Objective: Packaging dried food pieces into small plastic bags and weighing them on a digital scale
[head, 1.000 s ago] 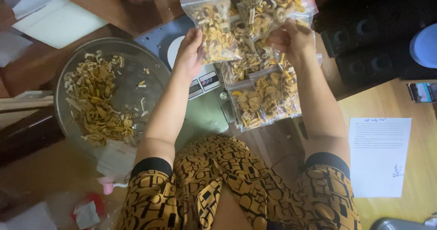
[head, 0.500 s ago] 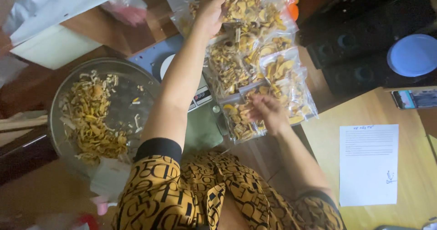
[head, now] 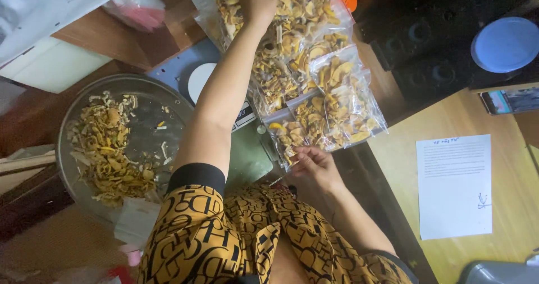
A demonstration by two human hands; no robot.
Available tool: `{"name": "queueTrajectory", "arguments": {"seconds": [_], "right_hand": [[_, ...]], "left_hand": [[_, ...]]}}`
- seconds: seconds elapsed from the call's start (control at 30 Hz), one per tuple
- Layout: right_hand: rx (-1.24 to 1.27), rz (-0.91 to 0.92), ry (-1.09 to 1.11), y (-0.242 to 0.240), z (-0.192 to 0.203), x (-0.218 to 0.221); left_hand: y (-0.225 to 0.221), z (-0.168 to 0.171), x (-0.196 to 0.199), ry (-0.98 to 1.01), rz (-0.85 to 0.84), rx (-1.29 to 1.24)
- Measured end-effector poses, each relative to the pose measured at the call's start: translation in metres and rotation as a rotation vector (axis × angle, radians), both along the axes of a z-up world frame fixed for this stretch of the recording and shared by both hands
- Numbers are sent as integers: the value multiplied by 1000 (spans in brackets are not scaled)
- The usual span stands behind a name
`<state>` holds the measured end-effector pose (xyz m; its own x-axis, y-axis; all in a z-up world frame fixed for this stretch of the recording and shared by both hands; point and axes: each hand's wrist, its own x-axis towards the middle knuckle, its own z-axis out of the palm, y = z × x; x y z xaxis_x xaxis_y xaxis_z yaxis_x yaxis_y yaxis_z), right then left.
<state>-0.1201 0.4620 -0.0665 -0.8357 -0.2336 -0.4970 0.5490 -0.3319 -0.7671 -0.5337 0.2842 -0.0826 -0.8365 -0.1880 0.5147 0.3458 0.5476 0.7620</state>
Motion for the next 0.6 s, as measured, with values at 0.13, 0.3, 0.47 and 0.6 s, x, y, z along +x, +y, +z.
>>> {"name": "queueTrajectory", "arguments": {"seconds": [0.13,0.3,0.47,0.6], "right_hand": [[-18,6,-40,-19,-2,14],[2,-156,-101,-38,-6,40],[-11,-204,-66,-40,-9,59],[12,-296,-58,-43,4,65]], "left_hand": [[-10,5,18,-173,-119,138],[-27,-30,24,-311,-113,322],[-49,-58,38,-409,-74,502],[-75,-71,72,-461,24,707]]}}
